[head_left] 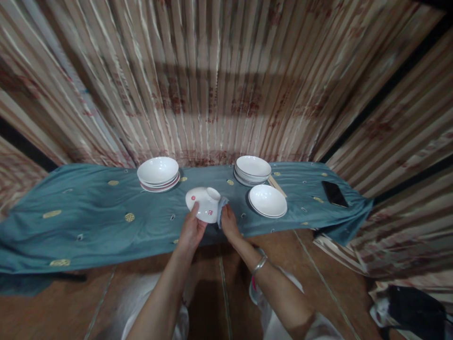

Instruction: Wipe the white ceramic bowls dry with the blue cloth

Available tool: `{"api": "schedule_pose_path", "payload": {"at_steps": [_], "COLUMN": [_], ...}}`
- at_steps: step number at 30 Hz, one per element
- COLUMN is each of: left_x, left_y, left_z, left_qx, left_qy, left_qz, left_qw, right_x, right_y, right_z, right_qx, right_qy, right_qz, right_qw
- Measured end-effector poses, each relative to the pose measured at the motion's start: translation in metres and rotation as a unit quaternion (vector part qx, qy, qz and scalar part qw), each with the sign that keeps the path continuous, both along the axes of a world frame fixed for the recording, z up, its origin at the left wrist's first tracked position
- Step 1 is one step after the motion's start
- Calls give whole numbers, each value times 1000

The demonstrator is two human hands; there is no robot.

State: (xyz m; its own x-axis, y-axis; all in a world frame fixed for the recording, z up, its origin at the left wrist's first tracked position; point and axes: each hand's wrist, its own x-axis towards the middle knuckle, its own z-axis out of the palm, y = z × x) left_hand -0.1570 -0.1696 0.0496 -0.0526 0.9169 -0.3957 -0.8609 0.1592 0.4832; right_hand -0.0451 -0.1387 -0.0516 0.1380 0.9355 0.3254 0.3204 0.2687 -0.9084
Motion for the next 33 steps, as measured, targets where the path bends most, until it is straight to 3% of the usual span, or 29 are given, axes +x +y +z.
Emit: {"api": "schedule_pose_path", "payload": {"at_steps": [2,7,12,16,25,33], "left_x": [0,-8,-4,4,-4,-6], "left_y": [1,1,-5,-11,-7,-4], "left_z": [-2,-13,-13,-12,-16,-13], "left_qx": [14,45,34,51,54,41], "left_qy": [21,95,131,143,154,152], "left_qz": [2,-8,-43,-81,-86,-82], "left_qw": [1000,994,990,985,983,984], "right_x": [-7,-2,23,19,13,28], "right_y": [-9,-18,-9,-17,-41,-40], "right_z": [7,30,49,55,72,75], "right_qx": [-52,-23,-9,25,61,78], "right_qy": [-3,-30,-18,-51,-81,-133], "right_qz": [-36,1,-36,-27,72,56], "right_qw": [998,999,999,998,992,986]}}
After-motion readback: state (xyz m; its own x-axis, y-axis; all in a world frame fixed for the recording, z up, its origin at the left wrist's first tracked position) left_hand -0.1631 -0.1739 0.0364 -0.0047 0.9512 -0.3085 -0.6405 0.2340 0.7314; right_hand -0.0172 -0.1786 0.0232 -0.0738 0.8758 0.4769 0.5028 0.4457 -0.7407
